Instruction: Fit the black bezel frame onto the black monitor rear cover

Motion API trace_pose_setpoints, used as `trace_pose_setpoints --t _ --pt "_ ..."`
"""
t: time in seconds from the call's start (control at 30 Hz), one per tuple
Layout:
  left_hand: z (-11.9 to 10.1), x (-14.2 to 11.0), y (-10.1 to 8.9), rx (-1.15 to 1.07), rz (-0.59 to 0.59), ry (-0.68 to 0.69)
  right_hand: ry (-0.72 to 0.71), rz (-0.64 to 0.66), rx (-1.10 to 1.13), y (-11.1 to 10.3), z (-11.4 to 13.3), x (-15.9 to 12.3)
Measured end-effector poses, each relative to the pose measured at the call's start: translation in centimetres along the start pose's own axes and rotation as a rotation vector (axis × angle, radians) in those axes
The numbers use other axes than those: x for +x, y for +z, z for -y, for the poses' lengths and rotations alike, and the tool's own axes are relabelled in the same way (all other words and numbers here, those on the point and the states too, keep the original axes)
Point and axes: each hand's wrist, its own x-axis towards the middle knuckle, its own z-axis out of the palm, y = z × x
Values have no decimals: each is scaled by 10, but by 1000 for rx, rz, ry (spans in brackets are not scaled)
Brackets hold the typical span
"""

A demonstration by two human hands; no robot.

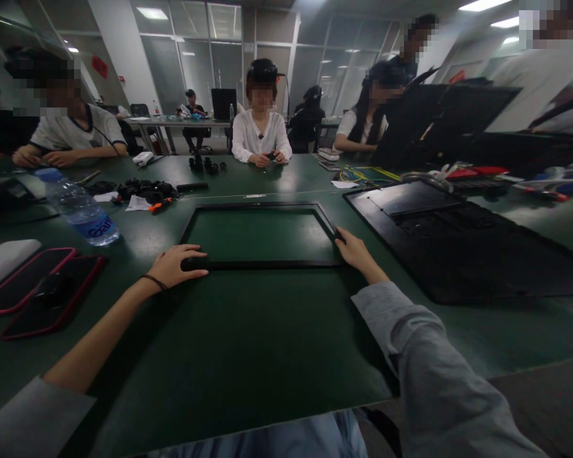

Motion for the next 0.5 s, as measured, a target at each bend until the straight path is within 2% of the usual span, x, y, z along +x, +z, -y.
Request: trace_pose_setpoints --t 0.2,0.3,0.37,0.43,0.5 --pt "0 2 2 -48 -56 -12 20 -18 50 -10 3 -6" --pt "2 3 3 -51 -89 -12 42 -79 -23 -29 3 -16" --pt "5 4 5 -57 -103 -6 22 -188 -126 -51 -4 -27" --pt "8 6 6 -73 -109 -5 -43 -368 -241 -76 -17 -41" --pt "11 8 8 -100 -123 -5 3 -553 -367 -101 -32 -60"
